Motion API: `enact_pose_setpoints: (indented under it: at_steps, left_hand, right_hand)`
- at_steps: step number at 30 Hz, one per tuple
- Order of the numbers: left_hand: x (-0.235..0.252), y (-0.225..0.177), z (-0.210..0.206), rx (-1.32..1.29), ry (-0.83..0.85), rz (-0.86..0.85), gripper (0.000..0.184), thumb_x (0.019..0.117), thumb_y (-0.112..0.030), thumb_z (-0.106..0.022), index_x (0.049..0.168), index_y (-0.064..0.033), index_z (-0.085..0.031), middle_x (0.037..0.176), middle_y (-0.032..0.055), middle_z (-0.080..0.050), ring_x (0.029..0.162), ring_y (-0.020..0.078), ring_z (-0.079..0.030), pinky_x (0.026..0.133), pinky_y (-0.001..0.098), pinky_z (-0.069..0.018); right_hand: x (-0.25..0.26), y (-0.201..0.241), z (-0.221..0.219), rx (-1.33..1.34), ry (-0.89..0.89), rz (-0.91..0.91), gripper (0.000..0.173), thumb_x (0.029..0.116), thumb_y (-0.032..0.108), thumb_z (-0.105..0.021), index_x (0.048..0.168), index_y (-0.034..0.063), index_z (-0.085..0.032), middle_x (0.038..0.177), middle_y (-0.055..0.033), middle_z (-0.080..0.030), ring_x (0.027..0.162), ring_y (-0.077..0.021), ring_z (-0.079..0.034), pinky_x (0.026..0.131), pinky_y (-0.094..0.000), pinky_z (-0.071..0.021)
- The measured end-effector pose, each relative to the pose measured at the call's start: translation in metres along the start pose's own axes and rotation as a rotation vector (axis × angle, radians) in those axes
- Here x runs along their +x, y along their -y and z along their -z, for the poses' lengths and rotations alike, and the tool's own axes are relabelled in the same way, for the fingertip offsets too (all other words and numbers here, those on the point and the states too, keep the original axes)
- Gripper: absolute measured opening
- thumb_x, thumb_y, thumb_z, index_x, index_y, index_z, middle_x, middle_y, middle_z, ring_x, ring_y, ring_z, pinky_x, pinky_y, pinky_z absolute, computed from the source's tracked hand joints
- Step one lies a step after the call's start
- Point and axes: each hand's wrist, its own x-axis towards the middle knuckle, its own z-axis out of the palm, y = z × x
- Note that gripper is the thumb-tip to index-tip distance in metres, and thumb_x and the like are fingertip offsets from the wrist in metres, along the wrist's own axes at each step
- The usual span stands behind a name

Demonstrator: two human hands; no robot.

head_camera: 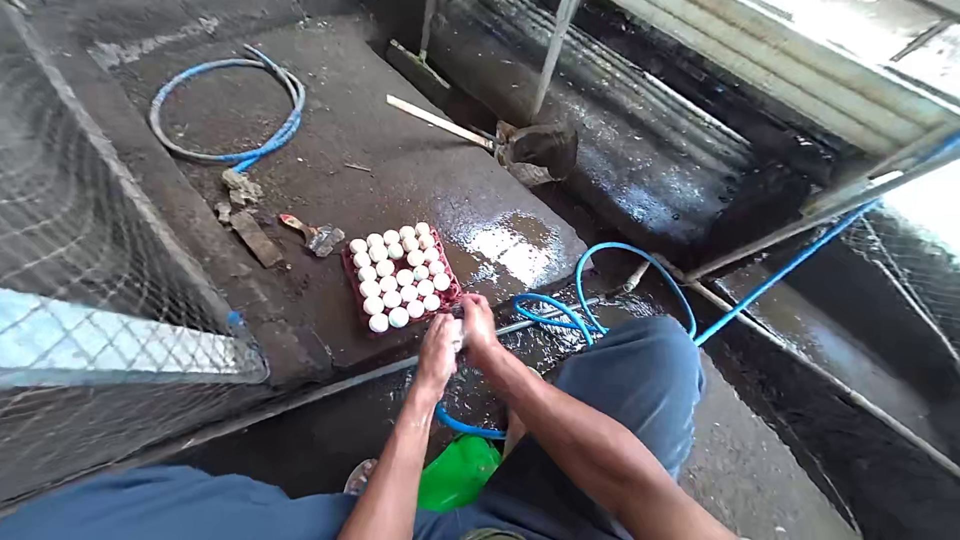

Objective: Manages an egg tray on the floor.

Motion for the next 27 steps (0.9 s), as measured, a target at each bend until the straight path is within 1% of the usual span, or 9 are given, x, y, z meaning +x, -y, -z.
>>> enact_pose_setpoints:
  at_steps: [4, 5, 8, 10, 12, 15, 20, 23, 27]
  left_hand:
    - [0.002, 0.002, 0.005, -0.078, -0.014, -0.023, 0.046, 0.1109, -0.021, -0.025, 0.128, 0.0064, -0.058, 0.121, 0.0163, -0.063, 0.112, 0.0160, -0.060, 0.101, 0.0359, -0.0485]
    - [0.000, -0.002, 0.008, -0.055, 0.021, 0.012, 0.049, 0.1117, -0.024, -0.023, 0.132, 0.0051, -0.056, 0.123, 0.0160, -0.063, 0.112, 0.0159, -0.060, 0.100, 0.0359, -0.0483]
    - [0.002, -0.003, 0.006, -0.038, 0.073, 0.047, 0.037, 0.1093, -0.028, -0.028, 0.109, -0.0068, -0.058, 0.073, -0.0025, -0.055, 0.051, 0.0036, -0.047, 0.045, 0.0208, -0.0414]
    - [-0.001, -0.005, 0.000, -0.110, 0.027, 0.039, 0.027, 0.1067, -0.025, -0.043, 0.120, -0.0029, -0.052, 0.086, 0.0015, -0.057, 0.060, 0.0052, -0.054, 0.050, 0.0223, -0.0473]
    - [0.000, -0.001, -0.002, -0.158, -0.061, -0.024, 0.036, 0.1057, -0.023, -0.052, 0.132, 0.0011, -0.046, 0.114, 0.0096, -0.060, 0.095, 0.0091, -0.061, 0.082, 0.0276, -0.0538]
    - [0.001, 0.006, -0.005, -0.140, -0.074, -0.121, 0.050, 0.1109, -0.027, -0.026, 0.147, 0.0073, -0.035, 0.144, 0.0209, -0.048, 0.131, 0.0178, -0.049, 0.112, 0.0338, -0.0402]
    - [0.006, 0.008, 0.003, -0.024, -0.079, -0.051, 0.040, 0.1090, -0.022, -0.029, 0.133, 0.0060, -0.043, 0.116, 0.0155, -0.055, 0.103, 0.0155, -0.057, 0.089, 0.0347, -0.0499]
    - [0.004, 0.006, 0.003, -0.150, -0.072, -0.064, 0.042, 0.1108, -0.023, -0.026, 0.138, 0.0034, -0.044, 0.118, 0.0089, -0.059, 0.102, 0.0068, -0.060, 0.089, 0.0274, -0.0525]
    - [0.003, 0.001, 0.000, -0.329, -0.114, -0.005, 0.046, 0.1128, -0.031, -0.026, 0.140, 0.0001, -0.044, 0.118, 0.0083, -0.061, 0.104, 0.0087, -0.061, 0.093, 0.0294, -0.0522]
  right_hand:
    - [-0.024, -0.008, -0.007, 0.001, 0.043, 0.218, 0.038, 0.1046, 0.013, -0.039, 0.133, -0.0049, -0.058, 0.127, -0.0219, -0.065, 0.118, -0.0263, -0.062, 0.102, -0.0459, -0.0495]
    - [-0.018, -0.007, -0.005, 0.014, 0.045, 0.173, 0.037, 0.1049, 0.014, -0.043, 0.133, -0.0035, -0.058, 0.127, -0.0210, -0.065, 0.118, -0.0258, -0.062, 0.102, -0.0458, -0.0494]
    - [0.014, 0.007, 0.006, 0.133, 0.124, -0.150, 0.033, 0.1076, 0.018, -0.047, 0.134, -0.0002, -0.054, 0.120, -0.0190, -0.063, 0.106, -0.0249, -0.062, 0.092, -0.0448, -0.0511]
    - [0.018, 0.009, 0.010, 0.158, 0.137, -0.194, 0.031, 0.1089, 0.020, -0.045, 0.127, -0.0015, -0.058, 0.109, -0.0169, -0.064, 0.094, -0.0223, -0.062, 0.084, -0.0415, -0.0525]
    - [0.005, 0.007, 0.005, 0.061, 0.119, -0.007, 0.034, 0.1095, 0.017, -0.040, 0.129, -0.0037, -0.059, 0.113, -0.0190, -0.067, 0.101, -0.0231, -0.064, 0.090, -0.0422, -0.0518]
    - [-0.018, 0.005, 0.003, -0.150, 0.087, 0.262, 0.040, 0.1067, 0.014, -0.037, 0.134, -0.0034, -0.060, 0.124, -0.0233, -0.067, 0.116, -0.0306, -0.065, 0.101, -0.0503, -0.0503]
    - [0.003, 0.009, 0.001, -0.069, 0.122, 0.007, 0.036, 0.1083, 0.022, -0.044, 0.132, 0.0001, -0.058, 0.120, -0.0220, -0.066, 0.110, -0.0300, -0.063, 0.096, -0.0515, -0.0497]
    - [-0.017, 0.013, 0.002, -0.153, 0.129, 0.112, 0.037, 0.1074, 0.022, -0.041, 0.123, 0.0020, -0.068, 0.114, -0.0192, -0.070, 0.107, -0.0285, -0.066, 0.094, -0.0526, -0.0503]
    - [-0.021, 0.002, -0.001, -0.195, 0.064, 0.345, 0.037, 0.1033, 0.013, -0.044, 0.130, -0.0013, -0.064, 0.123, -0.0188, -0.070, 0.113, -0.0276, -0.067, 0.098, -0.0484, -0.0524]
